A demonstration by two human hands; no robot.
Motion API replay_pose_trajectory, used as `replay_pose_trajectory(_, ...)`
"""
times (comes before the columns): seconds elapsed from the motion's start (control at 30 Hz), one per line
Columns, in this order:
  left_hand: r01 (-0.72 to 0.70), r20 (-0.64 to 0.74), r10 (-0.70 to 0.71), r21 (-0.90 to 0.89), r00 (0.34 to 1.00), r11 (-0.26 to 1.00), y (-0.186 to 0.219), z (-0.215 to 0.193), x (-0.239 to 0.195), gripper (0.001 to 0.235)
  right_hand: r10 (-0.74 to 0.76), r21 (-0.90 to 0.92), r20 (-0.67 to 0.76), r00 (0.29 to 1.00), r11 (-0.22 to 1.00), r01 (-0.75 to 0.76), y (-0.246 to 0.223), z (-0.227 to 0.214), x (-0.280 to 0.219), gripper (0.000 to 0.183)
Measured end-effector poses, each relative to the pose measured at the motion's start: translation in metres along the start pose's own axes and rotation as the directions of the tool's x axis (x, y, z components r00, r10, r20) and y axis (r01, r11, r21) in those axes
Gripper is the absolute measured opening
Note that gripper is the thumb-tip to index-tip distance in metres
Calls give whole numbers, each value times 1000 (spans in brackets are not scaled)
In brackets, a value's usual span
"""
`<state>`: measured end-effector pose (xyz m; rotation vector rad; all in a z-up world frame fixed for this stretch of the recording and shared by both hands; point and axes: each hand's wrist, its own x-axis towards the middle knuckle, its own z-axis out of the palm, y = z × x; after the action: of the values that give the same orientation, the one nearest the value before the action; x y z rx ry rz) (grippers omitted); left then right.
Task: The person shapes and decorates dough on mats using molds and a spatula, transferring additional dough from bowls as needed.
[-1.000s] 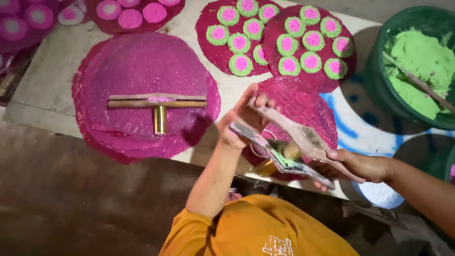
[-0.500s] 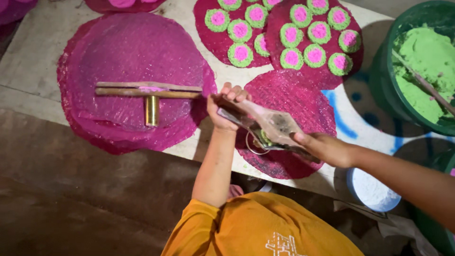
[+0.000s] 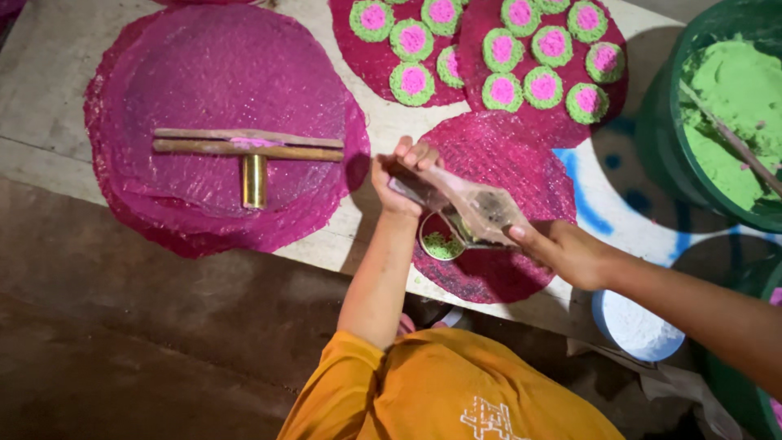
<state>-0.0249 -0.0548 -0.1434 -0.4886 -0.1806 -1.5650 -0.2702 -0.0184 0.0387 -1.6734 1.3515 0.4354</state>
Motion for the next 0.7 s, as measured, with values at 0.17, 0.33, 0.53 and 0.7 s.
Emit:
replay_pose_trajectory(0.17, 45, 84, -53, 97, 995, 994, 15, 6, 19, 35, -31, 84, -107, 994, 996, 41, -10, 11, 6, 67)
replay_pose_trajectory(0.33, 49, 64, -62, 187, 996, 981, 40, 19, 15, 39, -130, 134, -95, 987, 981, 143, -18, 29, 15, 73)
replay_pose_trajectory(0.53, 53, 40, -56, 53, 998, 997, 27, 23, -11, 42, -43, 188, 25, 999, 981, 37, 12, 42, 23, 80)
replay_pose_trajectory(0.7, 308, -426, -55, 554, 903, 774, 5, 28, -21, 57, 3, 375, 38, 999, 927, -18, 94, 29, 10, 81)
